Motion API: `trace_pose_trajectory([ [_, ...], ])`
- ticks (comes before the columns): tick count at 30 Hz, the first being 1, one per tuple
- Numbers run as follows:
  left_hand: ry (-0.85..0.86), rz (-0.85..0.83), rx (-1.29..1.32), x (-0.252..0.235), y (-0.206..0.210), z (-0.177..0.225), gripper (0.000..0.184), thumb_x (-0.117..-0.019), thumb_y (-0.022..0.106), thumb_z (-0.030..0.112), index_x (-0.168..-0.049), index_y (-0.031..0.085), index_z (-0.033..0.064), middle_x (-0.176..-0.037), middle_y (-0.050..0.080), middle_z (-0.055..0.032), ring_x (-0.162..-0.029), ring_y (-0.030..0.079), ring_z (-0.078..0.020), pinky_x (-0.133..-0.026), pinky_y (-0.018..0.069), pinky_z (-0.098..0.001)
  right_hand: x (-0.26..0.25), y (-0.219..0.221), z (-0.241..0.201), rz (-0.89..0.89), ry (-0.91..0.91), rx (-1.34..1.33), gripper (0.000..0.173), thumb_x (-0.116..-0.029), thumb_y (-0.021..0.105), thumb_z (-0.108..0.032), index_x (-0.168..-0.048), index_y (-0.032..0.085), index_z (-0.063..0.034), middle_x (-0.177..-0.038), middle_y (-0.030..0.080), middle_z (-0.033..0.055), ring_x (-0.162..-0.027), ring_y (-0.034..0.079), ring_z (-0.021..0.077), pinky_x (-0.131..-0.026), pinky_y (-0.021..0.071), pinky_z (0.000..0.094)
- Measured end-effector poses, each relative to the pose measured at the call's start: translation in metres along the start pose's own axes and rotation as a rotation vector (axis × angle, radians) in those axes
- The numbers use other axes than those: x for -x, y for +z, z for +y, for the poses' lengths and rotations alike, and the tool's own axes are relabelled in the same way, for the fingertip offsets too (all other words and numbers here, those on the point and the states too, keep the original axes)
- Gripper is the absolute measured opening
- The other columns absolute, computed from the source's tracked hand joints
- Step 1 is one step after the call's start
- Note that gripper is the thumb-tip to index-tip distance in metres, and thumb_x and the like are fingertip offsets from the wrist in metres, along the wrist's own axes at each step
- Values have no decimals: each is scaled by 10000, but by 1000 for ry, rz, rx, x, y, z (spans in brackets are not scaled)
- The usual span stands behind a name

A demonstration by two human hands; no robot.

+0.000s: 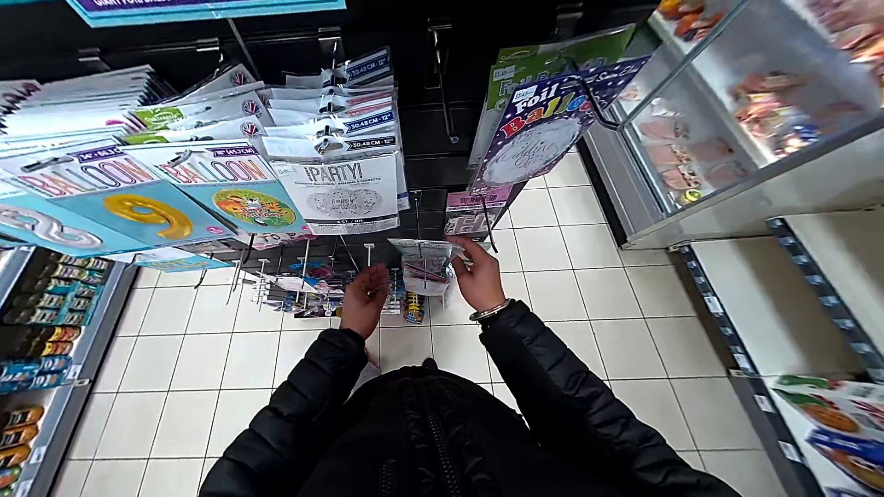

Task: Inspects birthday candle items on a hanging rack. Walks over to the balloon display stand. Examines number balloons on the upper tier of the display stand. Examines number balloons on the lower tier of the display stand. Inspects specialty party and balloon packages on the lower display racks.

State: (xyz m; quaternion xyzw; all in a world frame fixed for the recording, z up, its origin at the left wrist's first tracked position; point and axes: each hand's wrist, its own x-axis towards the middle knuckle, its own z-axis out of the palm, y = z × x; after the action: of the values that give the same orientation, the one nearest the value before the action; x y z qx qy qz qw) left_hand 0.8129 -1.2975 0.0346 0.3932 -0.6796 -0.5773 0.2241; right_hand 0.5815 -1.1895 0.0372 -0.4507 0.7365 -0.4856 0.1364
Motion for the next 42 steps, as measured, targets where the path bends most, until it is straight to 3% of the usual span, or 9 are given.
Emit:
trace_pose_trajectory([
  [4,27,42,-109,-45,9,-5,562,-968,635,54,-1506,474,89,-1521,503,-136,-1266,613,-267,-1033,540,-469,18,-25,-22,29,-17,17,360,-964,575,-50,-1305,676,-103,-1388,634,67,-1269,610,177,-1053,531,432],
  [7,92,-15,-136,-71,12,-13,577,-995,621,80,-1538,428,81,-1547,464,-167,-1339,554,-294,-1090,496,-478,30,-43,-34,20,19,18,350,-990,575,-63,-1326,663,-109,-1377,643,59,-1227,636,173,-1030,548,440],
  [10,167,-91,-148,-88,12,-17,482,-1037,562,111,-1507,467,67,-1474,548,-157,-1287,602,-251,-1090,500,-448,40,-53,-36,35,55,-25,338,-1012,577,-99,-1342,651,-114,-1331,671,53,-1173,664,156,-991,570,419],
  [13,212,-145,-160,-93,9,-19,336,-1073,505,135,-1382,591,35,-1239,696,-156,-1141,681,-216,-1037,530,-433,48,-58,-31,64,61,-54,322,-1011,561,-110,-1317,658,-99,-1291,690,45,-1155,666,136,-970,576,392],
  [15,202,-161,-196,-90,8,-20,319,-1085,482,151,-1345,613,20,-1136,723,-165,-1063,703,-227,-997,541,-452,52,-62,-30,76,82,-66,299,-1011,579,-108,-1297,667,-102,-1275,700,35,-1127,678,133,-951,585,385],
  [22,154,-304,-155,-53,-2,-24,341,-1094,456,153,-1363,569,-23,-1135,713,-182,-1029,720,-241,-966,577,-465,59,-67,-29,86,98,-104,296,-1004,572,-88,-1288,654,-65,-1215,713,67,-1085,698,139,-941,600,375],
  [25,76,-343,18,-30,-8,-3,332,-1090,439,101,-1387,536,-13,-1149,708,-169,-999,728,-236,-901,614,-437,59,-67,-32,93,100,-132,282,-1006,582,-85,-1277,654,-59,-1175,723,62,-1056,705,135,-922,607,363],
  [31,84,-363,183,-7,-17,56,375,-1081,408,42,-1455,444,51,-1194,692,-172,-999,735,-296,-803,650,-469,56,-73,-46,97,76,-209,270,-1013,579,-98,-1271,650,-59,-1128,735,60,-1005,718,144,-866,620,345],
  [42,125,-438,269,8,-29,101,377,-1111,336,103,-1464,460,65,-1227,672,-213,-1004,729,-346,-789,649,-491,60,-87,-64,143,35,-272,285,-1017,551,-81,-1288,633,-43,-1088,739,74,-967,721,171,-829,622,356],
])
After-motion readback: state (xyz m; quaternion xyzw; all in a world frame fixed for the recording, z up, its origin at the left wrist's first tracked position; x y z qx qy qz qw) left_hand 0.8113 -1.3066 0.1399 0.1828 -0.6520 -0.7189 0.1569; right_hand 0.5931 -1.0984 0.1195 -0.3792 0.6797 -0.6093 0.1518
